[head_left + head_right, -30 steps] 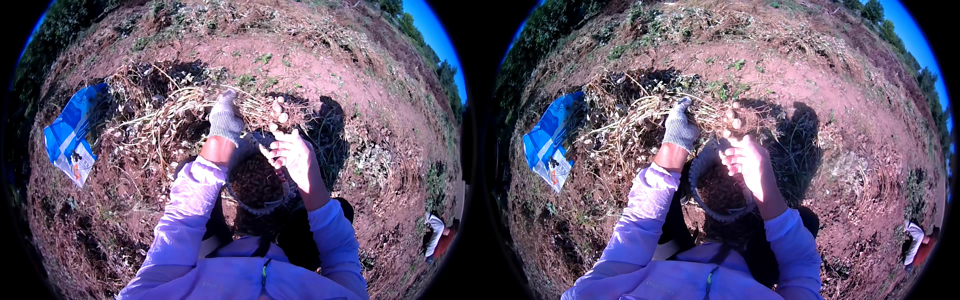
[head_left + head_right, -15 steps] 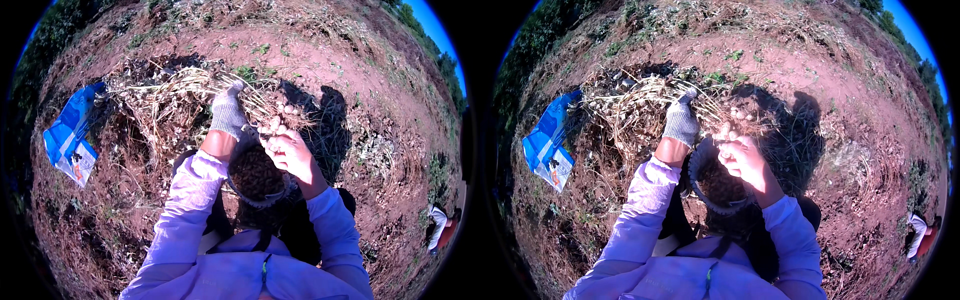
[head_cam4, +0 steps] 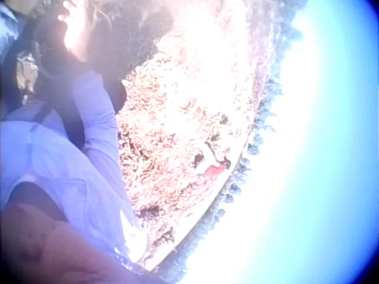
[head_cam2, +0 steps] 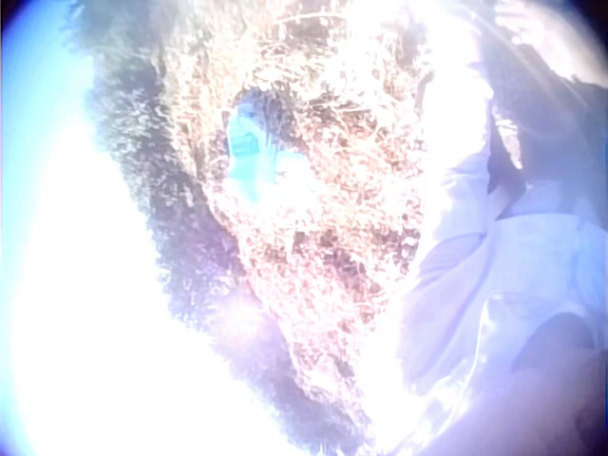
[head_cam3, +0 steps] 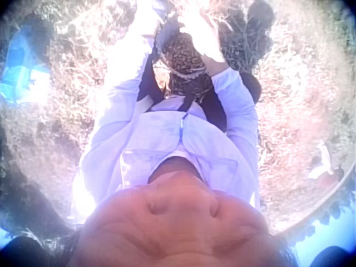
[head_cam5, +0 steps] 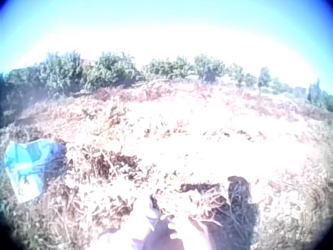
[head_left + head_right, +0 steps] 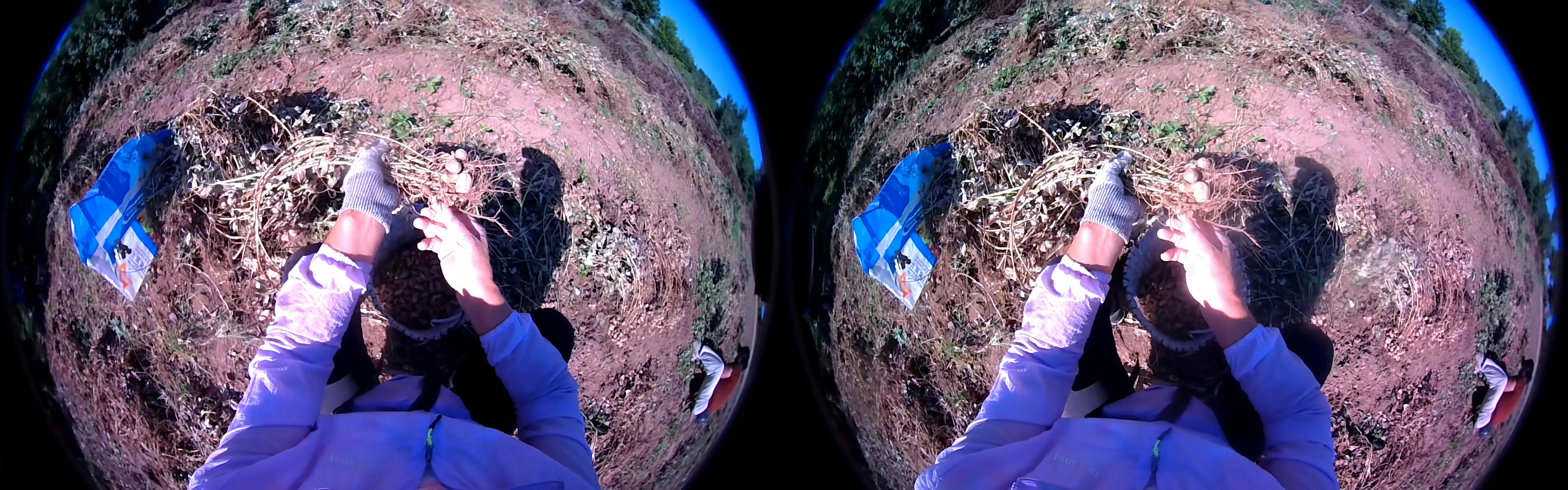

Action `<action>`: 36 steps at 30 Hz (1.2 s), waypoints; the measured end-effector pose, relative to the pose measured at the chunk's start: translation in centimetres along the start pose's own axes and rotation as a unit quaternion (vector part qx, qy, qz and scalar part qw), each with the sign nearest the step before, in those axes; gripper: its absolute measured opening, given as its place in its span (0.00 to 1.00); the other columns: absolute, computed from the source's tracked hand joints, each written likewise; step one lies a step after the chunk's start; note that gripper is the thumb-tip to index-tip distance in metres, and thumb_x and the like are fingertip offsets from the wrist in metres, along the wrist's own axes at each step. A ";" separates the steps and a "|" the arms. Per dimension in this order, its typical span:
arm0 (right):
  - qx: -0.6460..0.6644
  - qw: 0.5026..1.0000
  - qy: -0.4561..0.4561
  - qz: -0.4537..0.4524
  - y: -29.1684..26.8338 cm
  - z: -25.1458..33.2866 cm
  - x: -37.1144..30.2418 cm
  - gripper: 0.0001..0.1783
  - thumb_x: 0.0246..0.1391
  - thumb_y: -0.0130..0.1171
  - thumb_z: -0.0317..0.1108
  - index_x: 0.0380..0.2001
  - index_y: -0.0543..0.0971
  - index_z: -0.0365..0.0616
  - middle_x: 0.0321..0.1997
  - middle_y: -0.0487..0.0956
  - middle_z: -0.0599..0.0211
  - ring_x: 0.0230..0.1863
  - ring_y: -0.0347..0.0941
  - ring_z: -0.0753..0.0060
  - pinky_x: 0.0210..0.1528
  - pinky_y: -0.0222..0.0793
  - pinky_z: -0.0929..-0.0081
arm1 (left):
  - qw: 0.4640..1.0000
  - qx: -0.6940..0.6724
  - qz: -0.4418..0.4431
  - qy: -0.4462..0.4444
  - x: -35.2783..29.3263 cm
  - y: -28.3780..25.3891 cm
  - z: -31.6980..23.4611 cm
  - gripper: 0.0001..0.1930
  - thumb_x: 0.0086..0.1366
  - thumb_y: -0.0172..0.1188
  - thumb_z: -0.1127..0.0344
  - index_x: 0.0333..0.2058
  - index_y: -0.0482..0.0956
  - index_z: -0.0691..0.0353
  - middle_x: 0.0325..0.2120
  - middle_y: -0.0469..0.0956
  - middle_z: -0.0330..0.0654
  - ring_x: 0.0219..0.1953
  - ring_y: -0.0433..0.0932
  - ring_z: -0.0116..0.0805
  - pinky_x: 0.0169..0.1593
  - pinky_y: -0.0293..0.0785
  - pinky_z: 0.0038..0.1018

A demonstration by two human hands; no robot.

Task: The person sits on the ground and repeatedly pulls peanut pods from dried vines, then shucks them by hand into a small cloth bag held between their legs. The person continues this process, filling the bag with shelled peanuts.

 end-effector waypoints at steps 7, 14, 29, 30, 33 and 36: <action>0.189 0.980 0.043 0.042 0.1 -1.6 2.0 0.08 0.56 0.52 0.33 0.33 0.74 0.39 0.35 0.77 0.57 0.35 0.74 0.65 0.32 0.70 0.71 | 1.000 -0.011 0.011 -0.013 0.9 -0.5 1.1 0.11 0.61 0.52 0.65 0.39 0.74 0.63 0.38 0.77 0.47 0.41 0.76 0.46 0.49 0.71 0.43; 0.053 0.998 -0.017 -0.024 -0.8 -0.9 1.9 0.10 0.58 0.53 0.36 0.35 0.75 0.39 0.32 0.77 0.64 0.31 0.74 0.70 0.26 0.69 0.75 | 0.997 -0.053 0.040 -0.029 -1.6 1.3 1.4 0.14 0.62 0.52 0.64 0.42 0.73 0.66 0.42 0.76 0.51 0.44 0.74 0.49 0.53 0.68 0.45; 0.165 0.985 0.047 0.011 -1.6 -0.9 2.8 0.15 0.57 0.48 0.42 0.33 0.71 0.40 0.31 0.75 0.60 0.24 0.67 0.70 0.25 0.63 0.72 | 0.997 -0.048 0.059 -0.016 -0.9 1.3 2.1 0.14 0.63 0.50 0.61 0.43 0.73 0.62 0.43 0.76 0.48 0.46 0.73 0.48 0.54 0.66 0.46; 0.172 0.983 0.057 0.033 -1.2 -0.4 2.8 0.15 0.57 0.48 0.43 0.33 0.71 0.40 0.28 0.72 0.65 0.22 0.64 0.72 0.25 0.61 0.72 | 0.996 -0.051 0.067 -0.024 -0.8 1.4 2.2 0.13 0.63 0.50 0.61 0.42 0.73 0.62 0.42 0.76 0.48 0.44 0.74 0.47 0.52 0.68 0.45; 0.168 0.982 0.059 0.059 0.1 0.8 2.3 0.11 0.56 0.49 0.39 0.31 0.70 0.41 0.23 0.68 0.71 0.20 0.59 0.77 0.25 0.58 0.75 | 0.994 -0.062 0.087 -0.038 -0.9 1.7 2.3 0.12 0.63 0.51 0.62 0.41 0.73 0.62 0.40 0.76 0.48 0.41 0.76 0.45 0.48 0.73 0.44; 0.165 0.982 0.060 0.070 0.9 1.2 1.9 0.07 0.56 0.50 0.33 0.30 0.69 0.40 0.26 0.70 0.69 0.19 0.57 0.81 0.25 0.55 0.81 | 0.992 -0.074 0.098 -0.034 -1.2 2.1 1.6 0.12 0.63 0.50 0.62 0.41 0.73 0.62 0.39 0.76 0.48 0.40 0.76 0.45 0.47 0.74 0.44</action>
Point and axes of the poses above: each hand's wrist, its own x-axis towards the middle knuckle, its own y-axis out of the palm, z = x × y, the point moved 9 cm from there along x, towards the middle knuckle
